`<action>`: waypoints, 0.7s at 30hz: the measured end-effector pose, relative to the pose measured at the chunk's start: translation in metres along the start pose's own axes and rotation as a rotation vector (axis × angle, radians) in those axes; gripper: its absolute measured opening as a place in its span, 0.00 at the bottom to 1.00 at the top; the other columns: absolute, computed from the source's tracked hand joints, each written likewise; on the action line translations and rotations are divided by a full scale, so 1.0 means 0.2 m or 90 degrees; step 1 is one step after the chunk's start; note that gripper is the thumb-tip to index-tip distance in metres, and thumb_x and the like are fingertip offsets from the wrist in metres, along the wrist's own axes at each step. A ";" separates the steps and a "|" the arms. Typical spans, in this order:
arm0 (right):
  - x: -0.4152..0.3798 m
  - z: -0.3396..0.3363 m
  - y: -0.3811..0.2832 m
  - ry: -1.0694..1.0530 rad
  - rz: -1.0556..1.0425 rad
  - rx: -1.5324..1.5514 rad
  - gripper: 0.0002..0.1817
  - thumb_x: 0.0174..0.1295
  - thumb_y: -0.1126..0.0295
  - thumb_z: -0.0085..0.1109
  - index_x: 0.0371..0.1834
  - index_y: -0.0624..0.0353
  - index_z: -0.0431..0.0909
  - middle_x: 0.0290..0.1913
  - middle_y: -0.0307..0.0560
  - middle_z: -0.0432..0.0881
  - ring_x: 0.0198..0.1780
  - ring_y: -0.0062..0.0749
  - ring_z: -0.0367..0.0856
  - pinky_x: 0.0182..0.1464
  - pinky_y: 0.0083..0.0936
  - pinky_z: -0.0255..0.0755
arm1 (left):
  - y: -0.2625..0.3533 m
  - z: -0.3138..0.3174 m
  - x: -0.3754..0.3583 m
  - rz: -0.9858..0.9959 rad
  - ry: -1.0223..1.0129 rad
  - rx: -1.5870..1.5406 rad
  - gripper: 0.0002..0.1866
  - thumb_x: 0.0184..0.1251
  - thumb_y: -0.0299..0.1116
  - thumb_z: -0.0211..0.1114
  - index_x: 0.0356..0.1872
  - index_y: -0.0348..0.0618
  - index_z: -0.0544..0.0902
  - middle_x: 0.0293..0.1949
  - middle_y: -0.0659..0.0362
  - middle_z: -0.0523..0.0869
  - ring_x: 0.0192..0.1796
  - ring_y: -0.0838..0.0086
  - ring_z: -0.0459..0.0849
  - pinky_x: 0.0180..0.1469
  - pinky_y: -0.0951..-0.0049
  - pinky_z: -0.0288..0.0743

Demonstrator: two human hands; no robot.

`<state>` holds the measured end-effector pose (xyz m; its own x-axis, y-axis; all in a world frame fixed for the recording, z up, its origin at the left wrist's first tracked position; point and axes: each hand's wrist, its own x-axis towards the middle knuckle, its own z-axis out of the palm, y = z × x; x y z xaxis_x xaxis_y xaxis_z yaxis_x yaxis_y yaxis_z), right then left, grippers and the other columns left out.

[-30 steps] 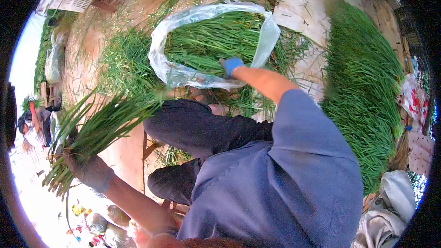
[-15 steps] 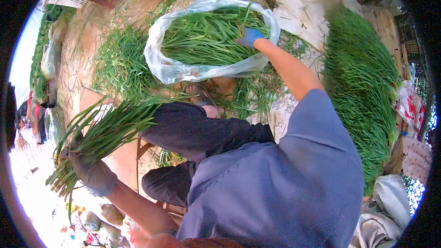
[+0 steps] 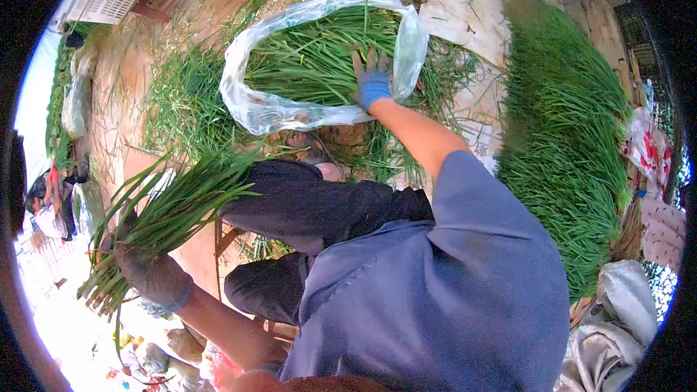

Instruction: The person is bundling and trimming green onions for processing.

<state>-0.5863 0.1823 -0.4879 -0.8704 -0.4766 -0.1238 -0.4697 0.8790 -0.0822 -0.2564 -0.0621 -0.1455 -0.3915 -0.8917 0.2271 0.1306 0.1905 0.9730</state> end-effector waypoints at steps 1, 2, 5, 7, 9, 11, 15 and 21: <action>0.03 -0.02 -0.02 -0.046 0.013 0.000 0.64 0.44 0.46 0.75 0.81 0.40 0.39 0.77 0.65 0.48 0.74 0.73 0.47 0.67 0.68 0.54 | 0.03 0.02 -0.01 -0.017 -0.002 -0.012 0.21 0.73 0.38 0.54 0.55 0.30 0.78 0.61 0.42 0.77 0.65 0.58 0.74 0.70 0.55 0.64; 0.07 -0.06 -0.04 -0.086 0.023 0.000 0.64 0.44 0.47 0.75 0.81 0.40 0.39 0.77 0.65 0.49 0.74 0.74 0.48 0.66 0.69 0.55 | 0.05 0.05 -0.02 -0.029 -0.001 -0.027 0.21 0.73 0.38 0.54 0.55 0.30 0.78 0.61 0.42 0.76 0.65 0.58 0.74 0.70 0.55 0.64; 0.21 -0.11 0.02 -0.175 -0.019 0.046 0.57 0.48 0.54 0.71 0.79 0.46 0.45 0.68 0.69 0.66 0.63 0.65 0.71 0.60 0.56 0.70 | 0.07 0.06 -0.02 -0.030 0.008 -0.015 0.23 0.74 0.40 0.52 0.59 0.30 0.76 0.61 0.42 0.77 0.66 0.58 0.74 0.71 0.56 0.62; 0.43 -0.10 0.12 -0.212 -0.078 0.055 0.51 0.49 0.56 0.67 0.77 0.53 0.51 0.56 0.67 0.78 0.53 0.56 0.82 0.55 0.44 0.76 | 0.06 0.02 -0.02 0.000 -0.013 0.019 0.23 0.75 0.40 0.50 0.61 0.31 0.75 0.63 0.43 0.76 0.68 0.59 0.72 0.71 0.58 0.61; 0.54 -0.42 0.17 -0.319 -0.143 0.043 0.52 0.48 0.53 0.68 0.76 0.57 0.52 0.55 0.65 0.80 0.55 0.55 0.81 0.55 0.45 0.75 | 0.07 -0.06 0.00 0.022 0.009 0.036 0.22 0.75 0.39 0.50 0.60 0.32 0.75 0.64 0.43 0.75 0.68 0.59 0.72 0.72 0.57 0.60; 0.64 -0.70 0.26 -0.297 -0.137 0.111 0.52 0.49 0.54 0.69 0.76 0.59 0.53 0.59 0.64 0.78 0.57 0.55 0.80 0.58 0.40 0.74 | 0.09 -0.13 0.01 0.052 0.028 0.035 0.20 0.75 0.36 0.51 0.60 0.33 0.75 0.64 0.44 0.75 0.67 0.59 0.72 0.72 0.57 0.62; 0.62 -0.61 0.40 -0.235 -0.138 0.199 0.56 0.47 0.49 0.73 0.76 0.62 0.52 0.64 0.65 0.74 0.64 0.54 0.75 0.64 0.37 0.70 | 0.12 -0.32 0.05 0.144 0.036 0.044 0.18 0.75 0.30 0.51 0.60 0.34 0.75 0.63 0.44 0.74 0.66 0.58 0.73 0.70 0.55 0.67; 0.38 -0.19 0.49 -0.061 -0.001 0.200 0.67 0.45 0.34 0.69 0.80 0.59 0.39 0.76 0.64 0.55 0.77 0.54 0.55 0.74 0.40 0.56 | 0.20 -0.29 0.00 0.070 0.028 0.058 0.20 0.75 0.36 0.52 0.63 0.36 0.74 0.65 0.44 0.72 0.66 0.56 0.72 0.72 0.52 0.61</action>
<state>-0.7036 0.2325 -0.4684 -0.8445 -0.4907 -0.2148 -0.3900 0.8382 -0.3812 -0.1991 -0.0776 -0.1097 -0.3386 -0.8800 0.3330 0.0864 0.3233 0.9423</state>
